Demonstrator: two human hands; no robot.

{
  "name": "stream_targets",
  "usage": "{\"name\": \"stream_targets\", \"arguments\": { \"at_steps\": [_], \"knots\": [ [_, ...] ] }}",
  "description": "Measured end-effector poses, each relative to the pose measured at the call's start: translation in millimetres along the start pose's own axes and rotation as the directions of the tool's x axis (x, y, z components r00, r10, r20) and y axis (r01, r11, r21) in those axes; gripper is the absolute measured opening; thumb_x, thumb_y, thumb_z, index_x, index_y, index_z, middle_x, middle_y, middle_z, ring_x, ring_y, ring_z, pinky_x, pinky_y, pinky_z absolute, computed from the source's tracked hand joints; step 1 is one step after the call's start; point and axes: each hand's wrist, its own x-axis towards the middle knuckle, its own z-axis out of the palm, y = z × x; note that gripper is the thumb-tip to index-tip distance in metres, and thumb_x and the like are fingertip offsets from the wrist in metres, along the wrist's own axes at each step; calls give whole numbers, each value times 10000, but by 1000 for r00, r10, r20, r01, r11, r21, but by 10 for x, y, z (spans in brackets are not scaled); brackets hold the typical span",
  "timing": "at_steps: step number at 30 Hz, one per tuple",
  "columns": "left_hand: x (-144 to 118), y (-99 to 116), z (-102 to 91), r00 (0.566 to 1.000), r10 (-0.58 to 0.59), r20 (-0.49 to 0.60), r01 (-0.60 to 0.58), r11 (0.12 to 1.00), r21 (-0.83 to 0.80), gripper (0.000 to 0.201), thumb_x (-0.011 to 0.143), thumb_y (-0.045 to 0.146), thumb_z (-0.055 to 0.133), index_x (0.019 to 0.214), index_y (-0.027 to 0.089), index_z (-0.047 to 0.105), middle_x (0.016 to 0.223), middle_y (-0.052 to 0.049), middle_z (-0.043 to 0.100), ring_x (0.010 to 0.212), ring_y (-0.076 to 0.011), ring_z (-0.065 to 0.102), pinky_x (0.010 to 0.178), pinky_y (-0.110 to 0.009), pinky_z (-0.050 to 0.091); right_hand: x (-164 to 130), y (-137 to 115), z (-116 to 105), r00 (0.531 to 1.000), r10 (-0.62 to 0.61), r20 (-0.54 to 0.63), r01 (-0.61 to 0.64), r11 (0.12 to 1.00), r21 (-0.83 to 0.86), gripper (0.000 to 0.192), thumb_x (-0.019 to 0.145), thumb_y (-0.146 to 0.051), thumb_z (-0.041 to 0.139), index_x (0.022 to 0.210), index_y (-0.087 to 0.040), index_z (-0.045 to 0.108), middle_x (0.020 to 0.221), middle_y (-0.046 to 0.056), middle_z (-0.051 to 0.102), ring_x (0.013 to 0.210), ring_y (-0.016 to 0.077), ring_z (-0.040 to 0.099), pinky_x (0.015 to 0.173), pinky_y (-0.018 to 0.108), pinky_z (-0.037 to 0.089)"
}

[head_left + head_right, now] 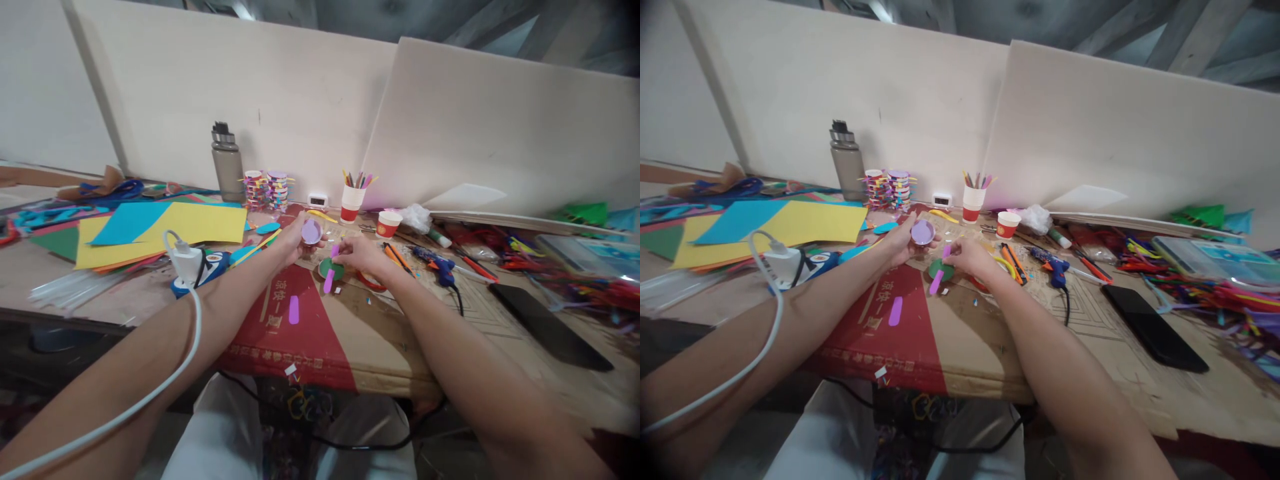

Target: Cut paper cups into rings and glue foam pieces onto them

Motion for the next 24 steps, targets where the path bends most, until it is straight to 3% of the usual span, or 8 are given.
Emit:
{"name": "stream_targets", "arguments": {
  "at_steps": [3, 9, 12, 14, 17, 19, 24],
  "knots": [
    [8, -8, 4, 1000, -5, 26, 6, 1000, -30, 561, 966, 573, 306, 842, 129, 625, 685, -105, 714, 487, -142, 629, 445, -204, 423, -15, -34, 23, 990, -14, -144, -3, 993, -119, 209, 712, -256, 770, 882, -162, 694, 836, 32, 707, 725, 144, 622, 661, 242, 452],
    [4, 6, 25, 1000, -5, -6, 5, 998, -55, 560, 980, 538, 299, 845, 115, 640, 717, -114, 718, 509, -146, 642, 451, -215, 415, -97, -19, -226, 923, 3, -384, -25, 998, -52, 210, 832, -259, 622, 1000, -144, 672, 929, 59, 706, 802, 152, 627, 744, 271, 468],
    [-8, 11, 36, 1000, 16, -15, -17, 998, -58, 545, 989, 519, 292, 862, 121, 641, 720, -97, 717, 509, -132, 641, 469, -208, 415, -233, 179, -515, 872, 30, -488, -145, 969, -200, 233, 850, -281, 585, 1010, -138, 674, 945, 86, 703, 846, 190, 634, 787, 307, 470],
    [-14, 8, 45, 1000, 27, -8, -28, 998, -56, 543, 996, 509, 274, 877, 128, 642, 713, -85, 713, 507, -126, 637, 476, -204, 409, -375, 387, -704, 845, 72, -530, -295, 889, -350, 273, 864, -281, 567, 1055, -113, 665, 1027, 144, 692, 961, 243, 632, 861, 350, 459],
    [-15, 0, 59, 999, 30, 11, -29, 998, -47, 542, 998, 508, 268, 891, 134, 643, 723, -80, 714, 515, -117, 632, 487, -198, 404, -612, 734, -900, 794, 188, -577, -536, 663, -522, 446, 859, -361, 595, 1154, -26, 609, 1171, 277, 625, 1143, 363, 570, 951, 449, 421],
    [-13, -8, 68, 999, 30, 14, -29, 999, -34, 538, 997, 509, 272, 889, 134, 642, 732, -82, 716, 521, -115, 631, 493, -197, 406, -730, 937, -969, 766, 285, -577, -616, 582, -530, 508, 843, -381, 611, 1190, -11, 588, 1175, 294, 620, 1138, 378, 581, 927, 448, 439],
    [-11, -17, 82, 999, 47, 19, -47, 999, 3, 540, 995, 514, 277, 849, 133, 632, 718, -80, 711, 532, -119, 634, 492, -203, 413, -757, 1213, -1056, 800, 350, -486, -570, 695, -438, 308, 738, -206, 659, 1035, -134, 702, 918, 153, 720, 900, 270, 689, 742, 296, 491]
  ]
}}
